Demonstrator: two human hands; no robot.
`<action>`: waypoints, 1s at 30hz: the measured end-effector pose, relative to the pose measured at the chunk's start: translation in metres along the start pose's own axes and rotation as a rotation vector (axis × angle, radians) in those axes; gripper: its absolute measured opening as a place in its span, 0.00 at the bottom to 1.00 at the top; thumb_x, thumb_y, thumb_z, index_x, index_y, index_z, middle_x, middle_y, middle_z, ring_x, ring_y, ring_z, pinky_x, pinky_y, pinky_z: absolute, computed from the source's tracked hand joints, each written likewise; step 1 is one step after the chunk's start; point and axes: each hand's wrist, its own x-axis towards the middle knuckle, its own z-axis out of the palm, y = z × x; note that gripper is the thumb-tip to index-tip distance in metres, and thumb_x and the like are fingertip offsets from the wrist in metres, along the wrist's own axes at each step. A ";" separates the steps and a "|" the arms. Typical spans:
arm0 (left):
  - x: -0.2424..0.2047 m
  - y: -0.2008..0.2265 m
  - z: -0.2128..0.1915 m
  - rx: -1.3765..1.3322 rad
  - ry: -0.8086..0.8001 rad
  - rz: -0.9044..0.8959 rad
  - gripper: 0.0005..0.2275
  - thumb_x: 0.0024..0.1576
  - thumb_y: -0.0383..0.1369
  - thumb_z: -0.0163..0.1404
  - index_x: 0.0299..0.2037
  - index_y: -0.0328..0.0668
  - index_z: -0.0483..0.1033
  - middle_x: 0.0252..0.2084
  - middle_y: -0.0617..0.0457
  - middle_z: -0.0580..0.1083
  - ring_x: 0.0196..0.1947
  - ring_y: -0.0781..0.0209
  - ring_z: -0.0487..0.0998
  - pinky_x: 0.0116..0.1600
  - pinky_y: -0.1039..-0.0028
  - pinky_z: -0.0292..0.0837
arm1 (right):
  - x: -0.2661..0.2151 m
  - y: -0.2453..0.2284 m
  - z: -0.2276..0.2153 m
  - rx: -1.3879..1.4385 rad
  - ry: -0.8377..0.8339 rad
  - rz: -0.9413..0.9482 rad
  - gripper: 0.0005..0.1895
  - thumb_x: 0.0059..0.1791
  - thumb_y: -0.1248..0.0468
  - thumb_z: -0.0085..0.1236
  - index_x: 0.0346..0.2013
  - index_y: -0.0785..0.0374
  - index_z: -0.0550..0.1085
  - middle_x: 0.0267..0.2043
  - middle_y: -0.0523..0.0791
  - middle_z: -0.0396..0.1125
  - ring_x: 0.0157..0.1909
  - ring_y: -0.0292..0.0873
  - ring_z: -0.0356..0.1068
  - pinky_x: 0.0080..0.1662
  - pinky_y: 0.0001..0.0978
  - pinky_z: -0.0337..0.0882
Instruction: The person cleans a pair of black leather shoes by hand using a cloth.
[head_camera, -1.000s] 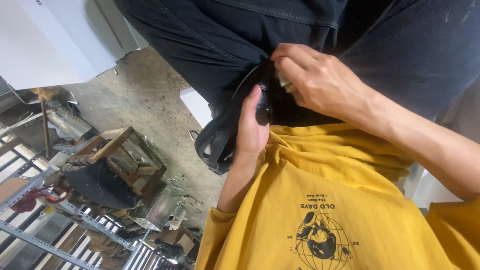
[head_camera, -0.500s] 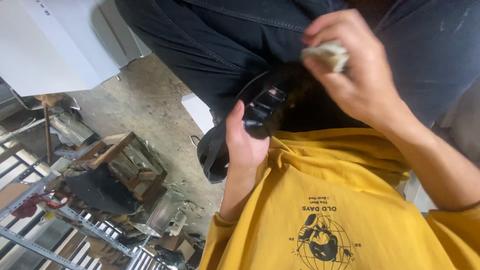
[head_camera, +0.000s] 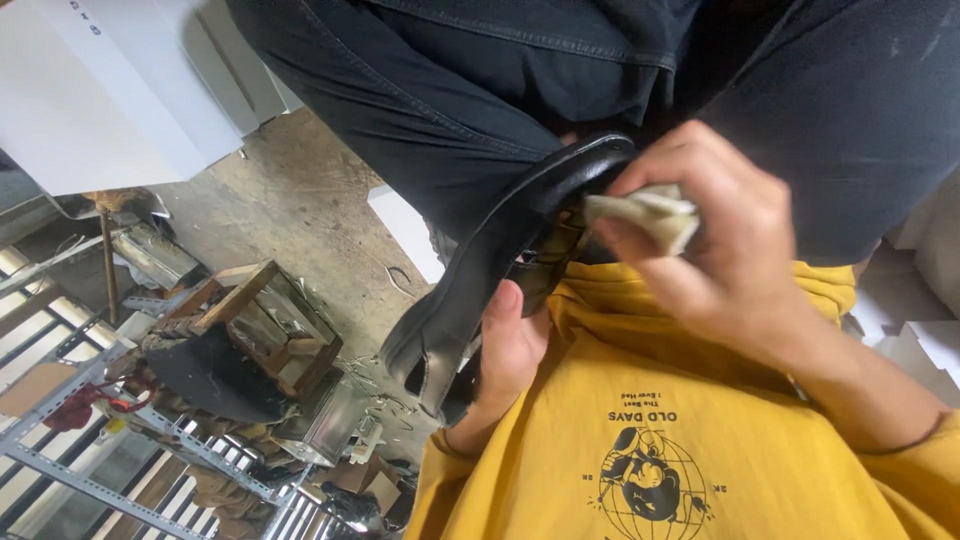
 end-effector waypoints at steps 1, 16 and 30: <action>0.005 -0.001 -0.002 0.001 -0.002 -0.002 0.36 0.64 0.54 0.41 0.72 0.28 0.57 0.72 0.35 0.61 0.73 0.39 0.61 0.77 0.56 0.57 | -0.003 0.004 0.006 -0.002 0.002 0.000 0.06 0.51 0.72 0.60 0.39 0.71 0.71 0.39 0.54 0.68 0.35 0.47 0.66 0.36 0.38 0.65; 0.040 0.020 0.031 -0.144 0.022 0.292 0.36 0.65 0.57 0.41 0.67 0.25 0.63 0.65 0.35 0.66 0.66 0.43 0.65 0.71 0.56 0.59 | -0.019 -0.002 0.025 -0.193 -0.124 -0.331 0.04 0.50 0.73 0.57 0.40 0.67 0.74 0.39 0.50 0.70 0.36 0.47 0.73 0.34 0.36 0.74; 0.042 0.032 -0.003 0.025 -0.222 0.274 0.37 0.66 0.61 0.34 0.69 0.32 0.67 0.70 0.38 0.64 0.73 0.41 0.61 0.75 0.53 0.57 | -0.029 0.013 -0.039 0.050 0.244 -0.185 0.13 0.53 0.68 0.56 0.42 0.78 0.66 0.39 0.60 0.64 0.40 0.57 0.66 0.50 0.48 0.66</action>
